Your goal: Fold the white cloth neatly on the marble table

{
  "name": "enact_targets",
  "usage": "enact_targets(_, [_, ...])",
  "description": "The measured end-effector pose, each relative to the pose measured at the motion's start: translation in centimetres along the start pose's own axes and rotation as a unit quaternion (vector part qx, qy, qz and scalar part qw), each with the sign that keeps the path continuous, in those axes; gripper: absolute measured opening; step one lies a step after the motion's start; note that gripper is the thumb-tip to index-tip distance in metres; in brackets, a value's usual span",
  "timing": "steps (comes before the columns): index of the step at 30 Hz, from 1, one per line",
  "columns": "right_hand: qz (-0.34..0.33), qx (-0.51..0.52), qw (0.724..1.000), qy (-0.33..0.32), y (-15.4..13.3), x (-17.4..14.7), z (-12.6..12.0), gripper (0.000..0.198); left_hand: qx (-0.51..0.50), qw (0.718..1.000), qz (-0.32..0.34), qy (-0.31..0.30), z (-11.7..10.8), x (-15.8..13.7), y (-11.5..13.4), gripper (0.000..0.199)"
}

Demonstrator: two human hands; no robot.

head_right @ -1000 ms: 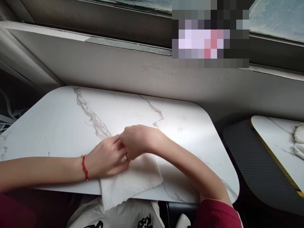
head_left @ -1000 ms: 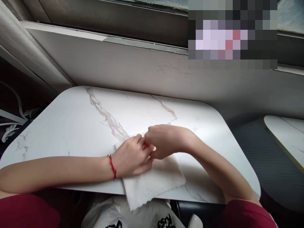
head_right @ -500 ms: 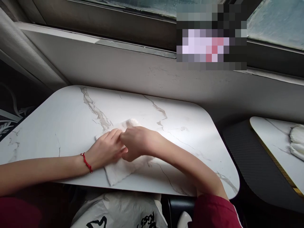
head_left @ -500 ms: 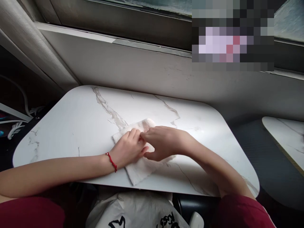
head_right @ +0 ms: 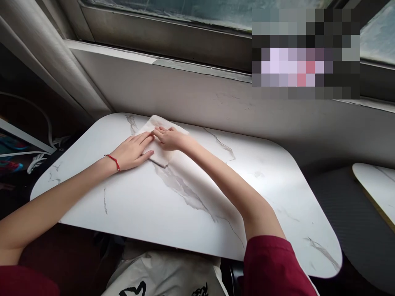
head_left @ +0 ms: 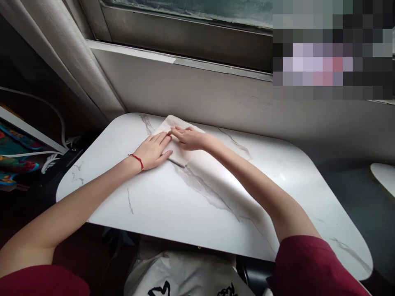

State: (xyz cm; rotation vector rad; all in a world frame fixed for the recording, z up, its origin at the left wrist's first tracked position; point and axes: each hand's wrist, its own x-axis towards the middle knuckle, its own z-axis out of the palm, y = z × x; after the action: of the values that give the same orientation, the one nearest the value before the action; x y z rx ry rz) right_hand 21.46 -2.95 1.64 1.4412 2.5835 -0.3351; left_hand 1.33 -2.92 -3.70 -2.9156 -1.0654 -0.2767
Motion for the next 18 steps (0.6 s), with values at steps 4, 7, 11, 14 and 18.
enact_targets(4, [-0.04, 0.022, 0.998, 0.034, 1.4, 2.9, 0.0, 0.053, 0.001, 0.999, -0.033, 0.014, 0.3, 0.5, -1.2, 0.059])
enact_targets(7, [-0.062, 0.049, 0.996, 0.038, 2.4, 4.3, -0.4, 0.049, 0.001, 0.999, -0.045, 0.018, 0.5, 0.7, -1.8, 0.061])
enact_targets(11, [-0.098, 0.074, 0.983, 0.139, 3.0, 6.1, 1.3, 0.046, 0.008, 0.997, -0.073, 0.012, 0.3, 0.9, -2.2, 0.06])
enact_targets(14, [-0.094, 0.089, 0.959, 0.251, 3.0, 7.2, 3.8, 0.042, 0.036, 0.994, -0.105, 0.008, -0.4, 1.1, -1.7, 0.055])
enact_targets(18, [-0.117, 0.094, 0.943, 0.297, 3.0, 7.3, 6.1, 0.042, 0.069, 0.987, -0.144, 0.006, -1.5, 1.2, -0.6, 0.048])
